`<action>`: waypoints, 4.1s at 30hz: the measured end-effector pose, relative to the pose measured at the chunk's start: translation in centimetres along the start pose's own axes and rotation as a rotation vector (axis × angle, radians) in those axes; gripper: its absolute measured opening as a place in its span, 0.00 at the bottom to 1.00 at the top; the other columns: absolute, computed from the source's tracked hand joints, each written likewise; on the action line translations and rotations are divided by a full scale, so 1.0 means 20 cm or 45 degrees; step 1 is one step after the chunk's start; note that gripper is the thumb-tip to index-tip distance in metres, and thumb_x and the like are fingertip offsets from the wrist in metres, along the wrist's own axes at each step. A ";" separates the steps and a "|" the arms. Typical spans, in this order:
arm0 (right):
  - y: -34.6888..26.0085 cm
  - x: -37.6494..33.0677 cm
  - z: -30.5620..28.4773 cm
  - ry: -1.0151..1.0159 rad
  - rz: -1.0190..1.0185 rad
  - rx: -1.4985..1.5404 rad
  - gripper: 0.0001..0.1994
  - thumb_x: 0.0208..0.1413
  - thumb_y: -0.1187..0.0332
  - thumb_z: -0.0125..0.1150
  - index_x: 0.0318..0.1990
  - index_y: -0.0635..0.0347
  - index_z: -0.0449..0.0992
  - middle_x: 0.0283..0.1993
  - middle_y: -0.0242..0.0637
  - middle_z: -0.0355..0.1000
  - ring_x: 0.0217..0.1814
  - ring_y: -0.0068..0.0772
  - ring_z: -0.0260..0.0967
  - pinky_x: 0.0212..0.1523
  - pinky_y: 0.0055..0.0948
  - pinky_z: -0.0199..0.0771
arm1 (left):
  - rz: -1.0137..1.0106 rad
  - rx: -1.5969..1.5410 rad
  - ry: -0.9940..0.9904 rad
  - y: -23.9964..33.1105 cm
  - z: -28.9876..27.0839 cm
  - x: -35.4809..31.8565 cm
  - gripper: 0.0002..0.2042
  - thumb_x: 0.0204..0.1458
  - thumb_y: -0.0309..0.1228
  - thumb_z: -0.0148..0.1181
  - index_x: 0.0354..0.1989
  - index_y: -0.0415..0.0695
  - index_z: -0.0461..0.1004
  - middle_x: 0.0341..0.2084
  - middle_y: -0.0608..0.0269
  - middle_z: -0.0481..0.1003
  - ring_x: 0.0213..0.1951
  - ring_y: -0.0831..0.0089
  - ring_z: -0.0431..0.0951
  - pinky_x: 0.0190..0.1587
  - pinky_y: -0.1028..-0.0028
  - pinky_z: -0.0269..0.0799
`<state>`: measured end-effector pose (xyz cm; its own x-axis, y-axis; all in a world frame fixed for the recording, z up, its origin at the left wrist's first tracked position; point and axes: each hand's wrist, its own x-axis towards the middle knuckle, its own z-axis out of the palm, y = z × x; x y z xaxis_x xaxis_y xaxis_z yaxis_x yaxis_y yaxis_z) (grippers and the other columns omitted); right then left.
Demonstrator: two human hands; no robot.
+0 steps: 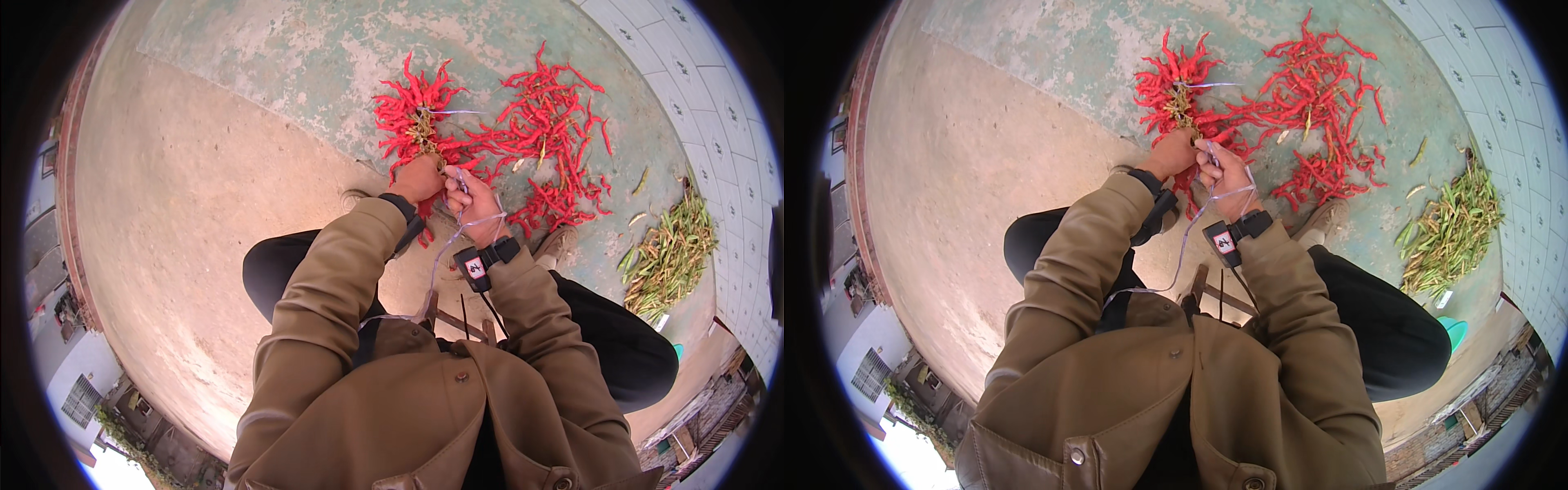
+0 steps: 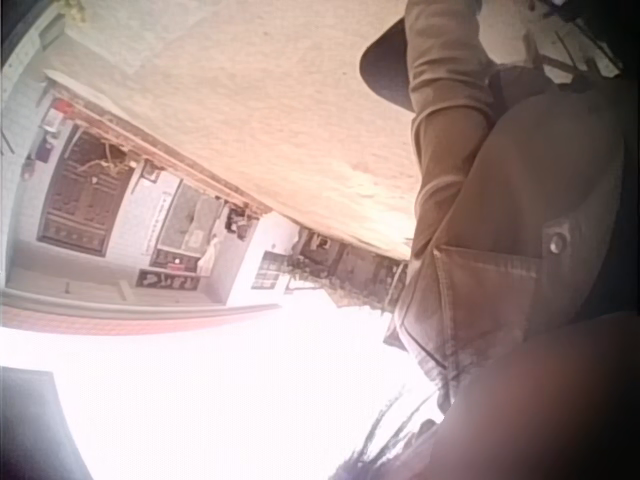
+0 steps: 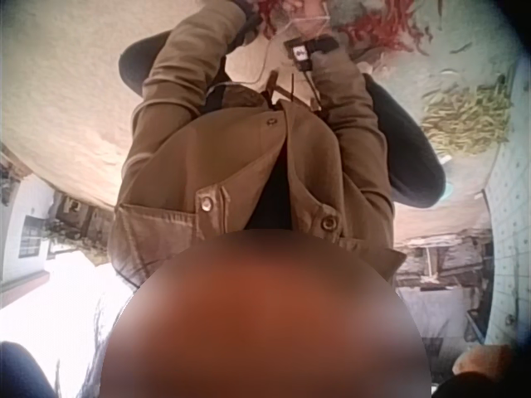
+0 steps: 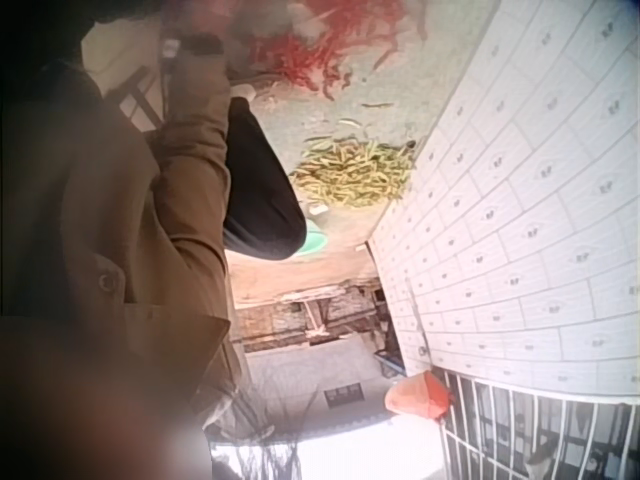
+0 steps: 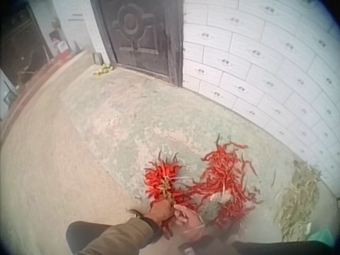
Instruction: The person sits and strings red chili peppers onto a thin cord by hand, gathering them from a pile on the floor and forming a growing bundle. The person occasionally adjusts the bundle and continues adding peppers until the clip ends.
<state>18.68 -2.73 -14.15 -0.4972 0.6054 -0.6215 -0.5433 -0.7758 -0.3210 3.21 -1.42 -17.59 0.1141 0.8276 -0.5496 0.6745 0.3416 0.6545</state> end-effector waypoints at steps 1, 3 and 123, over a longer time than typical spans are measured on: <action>-0.05 0.01 0.01 0.016 -0.073 0.024 0.15 0.59 0.63 0.48 0.45 0.67 0.70 0.29 0.30 0.64 0.21 0.13 0.50 0.22 0.14 0.52 | 0.081 -0.065 -0.024 -0.01 0.00 0.00 0.14 0.42 0.33 0.55 0.35 0.36 0.69 0.32 0.41 0.72 0.38 0.51 0.73 0.40 0.61 0.67; -0.15 0.03 0.04 0.077 -0.177 0.094 0.16 0.60 0.65 0.47 0.48 0.68 0.67 0.31 0.31 0.65 0.24 0.14 0.56 0.25 0.15 0.57 | 0.112 -0.125 -0.136 -0.03 0.00 0.01 0.16 0.44 0.34 0.54 0.40 0.37 0.65 0.33 0.41 0.72 0.38 0.51 0.73 0.40 0.60 0.67; -0.85 -0.70 -0.97 0.296 -0.089 -0.887 0.04 0.53 0.73 0.54 0.33 0.63 0.74 0.26 0.28 0.71 0.25 0.14 0.66 0.23 0.14 0.64 | 0.243 0.408 0.181 0.56 0.86 0.35 0.12 0.45 0.37 0.61 0.26 0.39 0.71 0.22 0.57 0.71 0.25 0.60 0.71 0.28 0.65 0.67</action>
<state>47.94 -1.47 -13.88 -0.2788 0.6642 -0.6936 0.0259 -0.7168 -0.6968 24.02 0.50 -23.02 0.1725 0.9240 -0.3414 0.8470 0.0378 0.5302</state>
